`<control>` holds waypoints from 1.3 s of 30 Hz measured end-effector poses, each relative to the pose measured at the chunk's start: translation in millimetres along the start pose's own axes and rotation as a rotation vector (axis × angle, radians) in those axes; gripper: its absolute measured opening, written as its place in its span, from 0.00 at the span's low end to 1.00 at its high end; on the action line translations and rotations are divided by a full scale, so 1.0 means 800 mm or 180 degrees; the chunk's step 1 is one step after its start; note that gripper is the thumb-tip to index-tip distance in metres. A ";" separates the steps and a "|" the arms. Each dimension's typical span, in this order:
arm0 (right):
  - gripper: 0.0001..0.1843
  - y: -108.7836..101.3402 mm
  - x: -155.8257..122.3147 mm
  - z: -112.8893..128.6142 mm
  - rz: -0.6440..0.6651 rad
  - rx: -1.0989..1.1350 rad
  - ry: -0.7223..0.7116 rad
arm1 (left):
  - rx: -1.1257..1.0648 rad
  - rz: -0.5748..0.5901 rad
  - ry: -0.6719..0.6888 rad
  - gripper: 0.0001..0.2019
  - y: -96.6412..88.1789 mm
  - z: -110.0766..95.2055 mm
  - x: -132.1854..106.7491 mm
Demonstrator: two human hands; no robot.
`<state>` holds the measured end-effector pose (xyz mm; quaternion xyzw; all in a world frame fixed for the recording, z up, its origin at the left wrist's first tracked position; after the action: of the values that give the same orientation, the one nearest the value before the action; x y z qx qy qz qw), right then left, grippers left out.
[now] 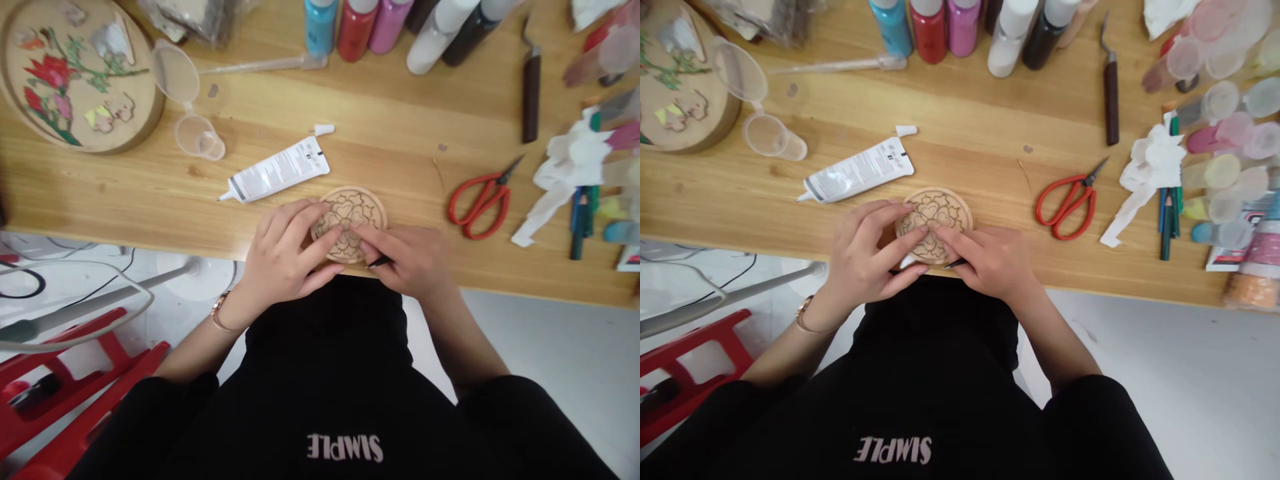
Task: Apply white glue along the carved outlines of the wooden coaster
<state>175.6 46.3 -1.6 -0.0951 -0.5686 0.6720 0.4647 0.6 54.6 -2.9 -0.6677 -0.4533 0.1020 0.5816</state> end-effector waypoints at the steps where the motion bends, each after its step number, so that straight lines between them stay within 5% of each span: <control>1: 0.15 -0.001 0.001 0.000 -0.0004 -0.0005 0.0043 | -0.0019 -0.0018 0.0005 0.21 0.000 0.000 0.000; 39: 0.15 0.002 0.001 0.005 0.0171 -0.0256 -0.0277 | -0.0091 -0.0069 -0.0021 0.23 0.001 0.001 0.001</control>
<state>171.4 44.3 -1.2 -0.0997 -0.6121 0.6643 0.4172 1.1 55.5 -3.8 -0.6707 -0.4638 0.0915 0.5716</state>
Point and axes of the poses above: each hand's wrist, its own x-axis towards the middle knuckle, its own y-axis out of the palm, z = x × y, the point moved 5 cm from there along x, towards the middle knuckle, and after that the axes turned 5 degrees about -y, right-handed, at the moved point
